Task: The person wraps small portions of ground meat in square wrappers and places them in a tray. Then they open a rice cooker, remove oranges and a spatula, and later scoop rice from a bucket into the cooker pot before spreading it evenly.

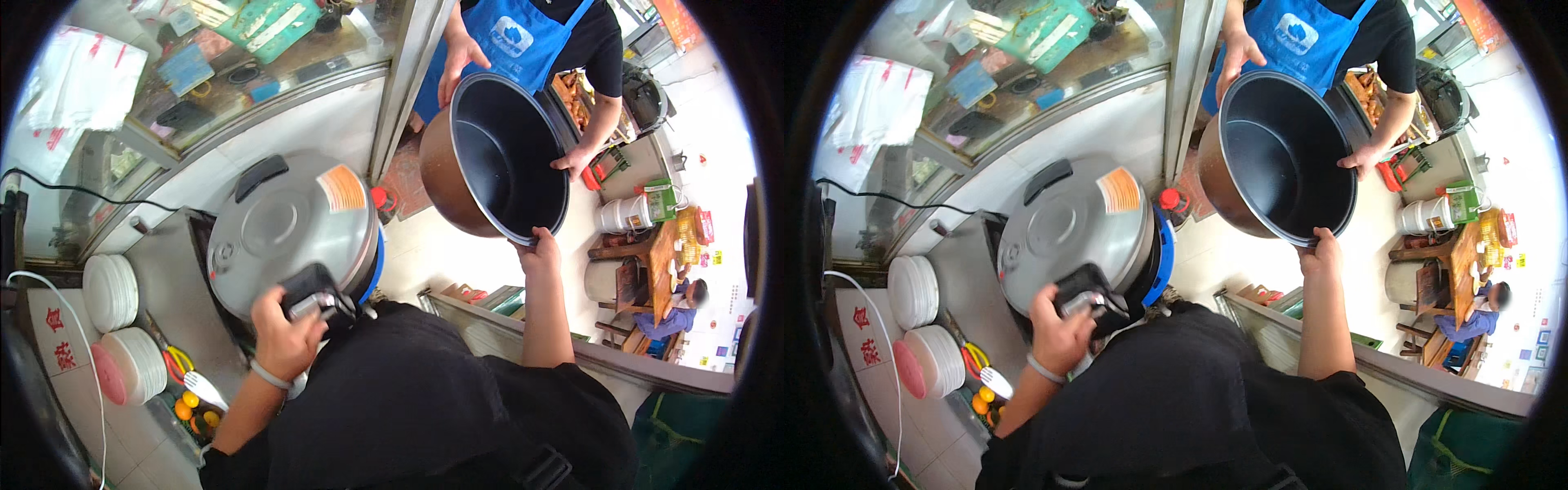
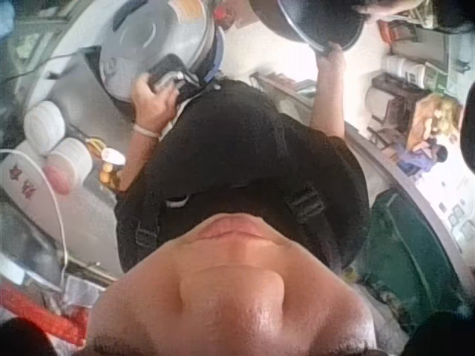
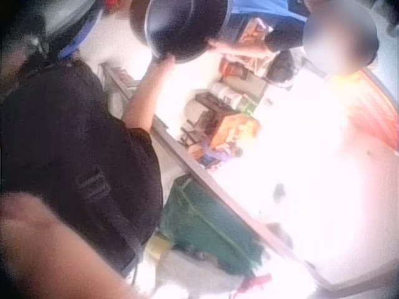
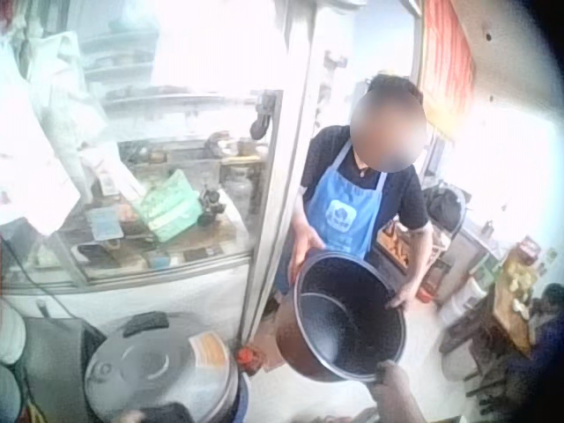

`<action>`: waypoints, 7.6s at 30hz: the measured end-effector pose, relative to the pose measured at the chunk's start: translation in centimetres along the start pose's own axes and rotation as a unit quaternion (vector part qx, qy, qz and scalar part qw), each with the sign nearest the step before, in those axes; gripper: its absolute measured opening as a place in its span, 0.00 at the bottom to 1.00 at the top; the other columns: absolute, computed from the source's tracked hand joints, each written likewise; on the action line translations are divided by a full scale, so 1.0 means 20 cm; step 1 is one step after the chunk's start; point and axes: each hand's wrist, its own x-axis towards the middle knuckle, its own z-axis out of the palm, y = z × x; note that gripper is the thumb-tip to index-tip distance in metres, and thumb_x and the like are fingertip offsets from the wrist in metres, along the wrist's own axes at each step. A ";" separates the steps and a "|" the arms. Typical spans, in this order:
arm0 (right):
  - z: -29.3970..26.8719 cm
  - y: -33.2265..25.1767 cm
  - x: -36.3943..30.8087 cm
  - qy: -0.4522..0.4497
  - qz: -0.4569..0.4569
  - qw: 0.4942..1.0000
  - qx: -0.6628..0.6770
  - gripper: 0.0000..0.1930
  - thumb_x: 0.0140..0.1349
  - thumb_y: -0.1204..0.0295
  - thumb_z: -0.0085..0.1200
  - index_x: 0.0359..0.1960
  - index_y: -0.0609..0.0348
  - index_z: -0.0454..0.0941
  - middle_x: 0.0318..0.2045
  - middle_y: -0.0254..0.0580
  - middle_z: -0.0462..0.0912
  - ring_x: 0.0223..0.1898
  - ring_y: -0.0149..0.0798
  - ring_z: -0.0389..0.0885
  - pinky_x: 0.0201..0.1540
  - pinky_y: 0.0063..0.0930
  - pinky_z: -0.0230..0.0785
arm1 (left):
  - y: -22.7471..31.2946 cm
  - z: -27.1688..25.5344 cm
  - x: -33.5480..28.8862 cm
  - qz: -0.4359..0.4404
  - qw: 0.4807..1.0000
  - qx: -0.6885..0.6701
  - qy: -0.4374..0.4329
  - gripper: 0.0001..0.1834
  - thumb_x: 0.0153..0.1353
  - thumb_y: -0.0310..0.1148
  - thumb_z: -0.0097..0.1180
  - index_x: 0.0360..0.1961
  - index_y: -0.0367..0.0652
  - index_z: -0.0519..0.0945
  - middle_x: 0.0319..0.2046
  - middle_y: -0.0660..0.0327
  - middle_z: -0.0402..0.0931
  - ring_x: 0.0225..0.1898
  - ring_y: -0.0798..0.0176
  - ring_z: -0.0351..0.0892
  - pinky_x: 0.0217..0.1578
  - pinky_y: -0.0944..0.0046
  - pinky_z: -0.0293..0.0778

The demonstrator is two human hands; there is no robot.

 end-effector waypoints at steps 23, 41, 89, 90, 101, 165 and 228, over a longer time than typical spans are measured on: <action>0.72 0.71 -0.30 -0.323 -0.019 0.837 -0.441 0.20 0.69 0.62 0.54 0.57 0.56 0.69 0.48 0.40 0.76 0.51 0.41 0.77 0.52 0.39 0.70 | -0.11 0.64 -0.71 -0.041 0.998 -0.035 -0.017 0.25 0.58 0.38 0.63 0.59 0.57 0.78 0.60 0.49 0.64 0.62 0.44 0.65 0.58 0.48 0.67; 2.03 2.08 -0.23 -0.557 0.164 0.469 -0.665 0.36 0.58 0.44 0.62 0.60 0.59 0.75 0.55 0.44 0.81 0.52 0.41 0.81 0.58 0.32 0.68 | -0.11 1.33 -0.65 -0.571 -0.004 -0.791 0.219 0.45 0.62 0.74 0.38 0.68 0.52 0.67 0.66 0.59 0.68 0.67 0.51 0.65 0.66 0.44 0.60; 2.17 2.04 -1.92 -0.768 0.140 0.466 -0.417 0.23 0.60 0.51 0.60 0.46 0.56 0.82 0.42 0.39 0.86 0.45 0.40 0.82 0.54 0.32 0.71 | -0.15 -0.96 -1.18 -0.522 0.380 -0.695 0.315 0.36 0.64 0.71 0.38 0.52 0.55 0.82 0.46 0.65 0.84 0.49 0.61 0.83 0.49 0.47 0.77; 2.17 2.06 -1.97 -0.768 0.121 0.471 -0.417 0.24 0.59 0.49 0.60 0.46 0.55 0.82 0.42 0.40 0.86 0.44 0.41 0.82 0.54 0.33 0.71 | -0.18 -0.98 -1.19 -0.523 0.384 -0.692 0.318 0.37 0.63 0.71 0.39 0.54 0.54 0.80 0.48 0.64 0.84 0.51 0.59 0.82 0.50 0.45 0.76; 2.22 2.34 -2.13 -0.699 0.188 0.497 -0.479 0.29 0.57 0.44 0.59 0.50 0.53 0.81 0.45 0.44 0.84 0.40 0.46 0.83 0.48 0.42 0.76 | -0.42 -1.04 -1.25 -0.535 0.408 -0.667 0.320 0.44 0.59 0.76 0.38 0.60 0.53 0.77 0.56 0.62 0.79 0.57 0.53 0.76 0.53 0.37 0.71; 0.14 2.18 0.68 -0.073 0.146 0.779 -0.605 0.35 0.47 0.67 0.67 0.57 0.75 0.73 0.52 0.58 0.80 0.48 0.50 0.84 0.52 0.41 0.76 | 0.74 0.70 -1.82 -0.807 0.580 -0.049 0.102 0.13 0.58 0.37 0.67 0.36 0.39 0.81 0.26 0.56 0.82 0.27 0.61 0.84 0.31 0.61 0.79; 1.39 1.42 -2.22 -0.670 0.360 0.547 -0.350 0.29 0.67 0.43 0.51 0.60 0.50 0.73 0.56 0.37 0.81 0.54 0.42 0.80 0.54 0.38 0.72 | 0.31 -1.02 -1.06 -0.243 0.492 -0.431 0.716 0.14 0.72 0.35 0.49 0.49 0.34 0.74 0.55 0.45 0.76 0.60 0.47 0.74 0.63 0.51 0.69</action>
